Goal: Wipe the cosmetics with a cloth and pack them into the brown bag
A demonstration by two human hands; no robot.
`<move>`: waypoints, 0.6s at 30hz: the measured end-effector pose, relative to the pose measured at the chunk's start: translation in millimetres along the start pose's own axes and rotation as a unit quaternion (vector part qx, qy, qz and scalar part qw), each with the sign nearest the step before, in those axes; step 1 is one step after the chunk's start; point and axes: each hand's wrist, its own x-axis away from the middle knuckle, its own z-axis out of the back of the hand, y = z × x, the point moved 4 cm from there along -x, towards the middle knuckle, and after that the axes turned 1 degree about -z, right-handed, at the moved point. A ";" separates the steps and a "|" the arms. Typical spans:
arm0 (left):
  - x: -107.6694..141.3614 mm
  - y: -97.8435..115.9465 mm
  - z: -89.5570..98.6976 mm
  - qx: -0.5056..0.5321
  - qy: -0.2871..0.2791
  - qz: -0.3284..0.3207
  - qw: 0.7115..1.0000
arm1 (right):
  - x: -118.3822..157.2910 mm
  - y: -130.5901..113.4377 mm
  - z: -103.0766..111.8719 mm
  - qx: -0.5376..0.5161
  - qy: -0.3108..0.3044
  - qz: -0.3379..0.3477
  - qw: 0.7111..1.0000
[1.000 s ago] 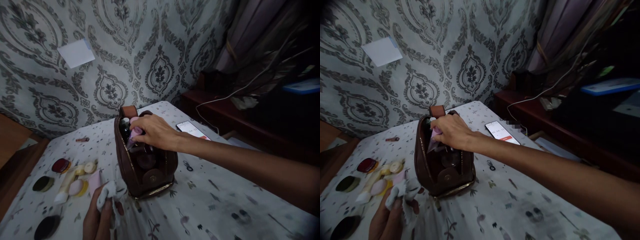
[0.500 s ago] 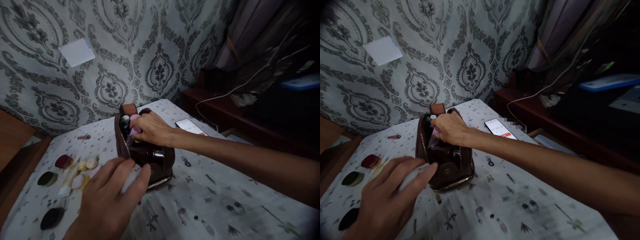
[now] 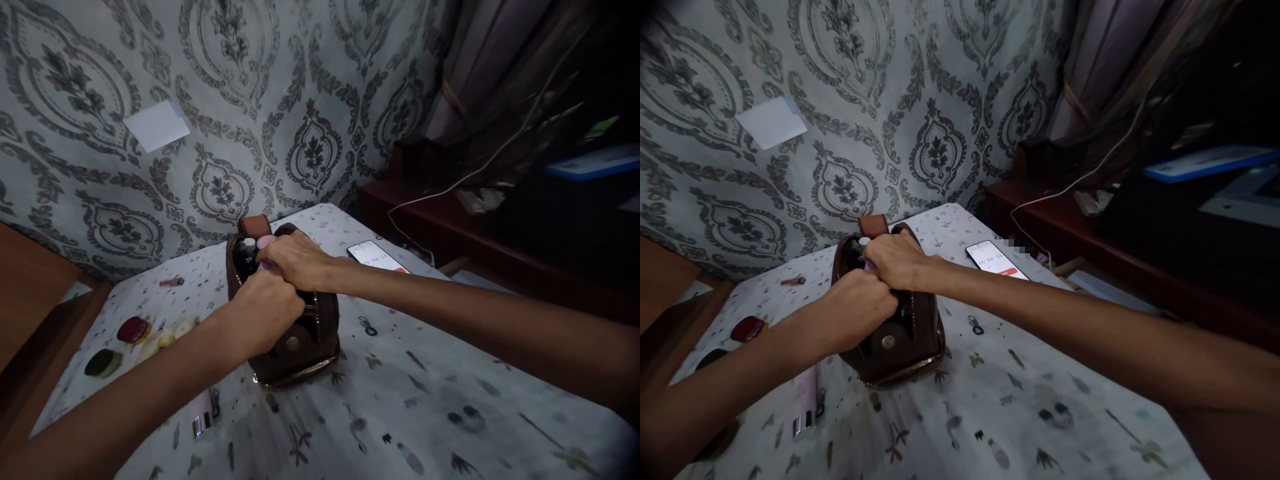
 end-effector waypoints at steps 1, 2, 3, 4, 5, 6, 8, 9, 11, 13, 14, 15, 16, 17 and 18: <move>-0.4 -0.7 -2.5 -0.012 -0.005 -0.006 1.000 | -0.3 0.5 0.0 -0.003 0.001 -0.003 1.000; -0.8 -1.6 -5.3 -0.025 -0.014 -0.011 1.000 | -0.6 0.9 -0.1 -0.005 0.002 -0.003 1.000; -1.2 -2.5 -7.8 -0.033 -0.021 -0.015 0.999 | -1.0 1.0 -0.3 -0.005 0.004 0.000 1.000; -1.7 -3.5 -9.2 -0.029 -0.016 -0.016 0.999 | -1.4 1.1 -0.5 -0.004 0.006 0.004 1.000; -2.3 -4.3 -10.2 -0.022 -0.011 -0.017 1.000 | -1.9 1.1 -0.8 -0.003 0.009 0.009 1.000; -2.8 -4.9 -11.0 -0.016 -0.010 -0.017 1.000 | -2.3 1.3 -1.1 -0.003 0.011 0.012 1.000; -3.4 -5.4 -11.1 -0.007 -0.016 -0.014 1.000 | -3.3 2.5 -2.0 -0.011 0.019 0.013 1.000; -3.0 -5.6 -10.3 -0.005 -0.022 -0.012 1.000 | -3.8 3.3 -2.2 -0.019 0.027 0.013 0.999; 0.4 -6.7 -6.4 -0.006 -0.027 -0.005 1.000 | -3.9 5.5 -0.5 -0.050 0.061 0.016 0.997; 8.4 -10.0 1.6 -0.002 -0.004 0.001 1.000 | -2.0 8.0 5.4 -0.098 0.117 0.024 0.988; 14.2 -13.3 7.2 0.002 0.022 0.010 1.000 | 0.2 9.5 10.0 -0.125 0.150 0.027 0.980; 21.1 -18.0 14.0 0.008 0.060 0.027 0.998 | 3.1 10.9 15.6 -0.150 0.183 0.026 0.971; 28.7 -24.4 21.8 0.017 0.110 0.057 0.992 | 6.7 12.1 21.5 -0.171 0.214 0.023 0.961; 36.9 -32.3 29.7 0.026 0.165 0.101 0.981 | 10.8 12.6 27.5 -0.186 0.242 0.019 0.952; 45.2 -40.6 37.0 0.036 0.218 0.153 0.963 | 15.1 12.4 33.2 -0.197 0.266 0.015 0.944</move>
